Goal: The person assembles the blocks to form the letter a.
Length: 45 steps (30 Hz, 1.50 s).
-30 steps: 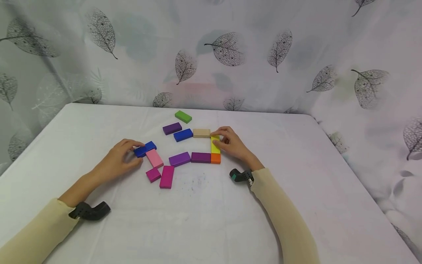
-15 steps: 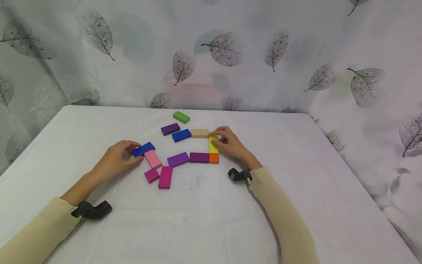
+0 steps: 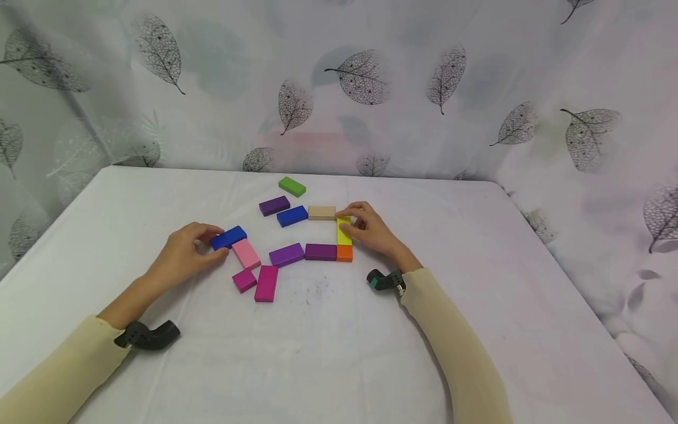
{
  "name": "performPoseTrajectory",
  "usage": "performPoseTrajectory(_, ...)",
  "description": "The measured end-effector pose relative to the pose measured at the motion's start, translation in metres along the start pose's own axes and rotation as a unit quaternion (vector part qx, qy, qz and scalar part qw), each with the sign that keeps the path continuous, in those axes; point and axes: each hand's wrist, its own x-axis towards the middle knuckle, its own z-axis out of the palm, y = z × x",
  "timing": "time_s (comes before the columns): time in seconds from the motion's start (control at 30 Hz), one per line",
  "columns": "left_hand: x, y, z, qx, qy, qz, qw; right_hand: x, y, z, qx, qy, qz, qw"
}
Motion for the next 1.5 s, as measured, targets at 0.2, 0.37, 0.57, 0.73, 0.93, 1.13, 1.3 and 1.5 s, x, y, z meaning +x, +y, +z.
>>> performPoseTrajectory(0.2, -0.001, 0.002, -0.002, -0.003, 0.01, -0.003, 0.9999, 0.0, 0.002, 0.0, 0.003, 0.0, -0.003, 1.0)
performPoseTrajectory(0.37, -0.001, 0.001, 0.0, -0.008, 0.047, 0.005, 0.9988, 0.0, 0.002, 0.001, 0.004, 0.0, -0.005, 1.0)
performPoseTrajectory(0.57, 0.0, 0.002, 0.001, -0.026, 0.089, 0.029, 0.9953, 0.0, 0.002, 0.0, 0.002, 0.001, -0.003, 1.0)
performPoseTrajectory(0.73, 0.0, 0.002, 0.002, -0.041, 0.122, 0.047, 0.9905, -0.001, 0.001, 0.0, 0.003, 0.0, 0.001, 1.0)
performPoseTrajectory(0.93, 0.001, 0.008, 0.003, -0.045, 0.139, 0.067, 0.9869, 0.0, 0.002, 0.001, 0.003, 0.004, 0.0, 1.0)
performPoseTrajectory(1.13, -0.001, 0.023, 0.005, -0.05, 0.134, 0.077, 0.9867, 0.0, 0.005, 0.0, 0.008, 0.005, -0.008, 1.0)
performPoseTrajectory(1.3, -0.004, 0.035, 0.006, -0.046, 0.134, 0.095, 0.9853, 0.0, 0.005, -0.001, 0.012, 0.0, -0.012, 1.0)
performPoseTrajectory(1.5, -0.004, 0.041, 0.008, -0.044, 0.122, 0.107, 0.9858, 0.001, 0.004, -0.001, 0.007, 0.001, -0.013, 1.0)
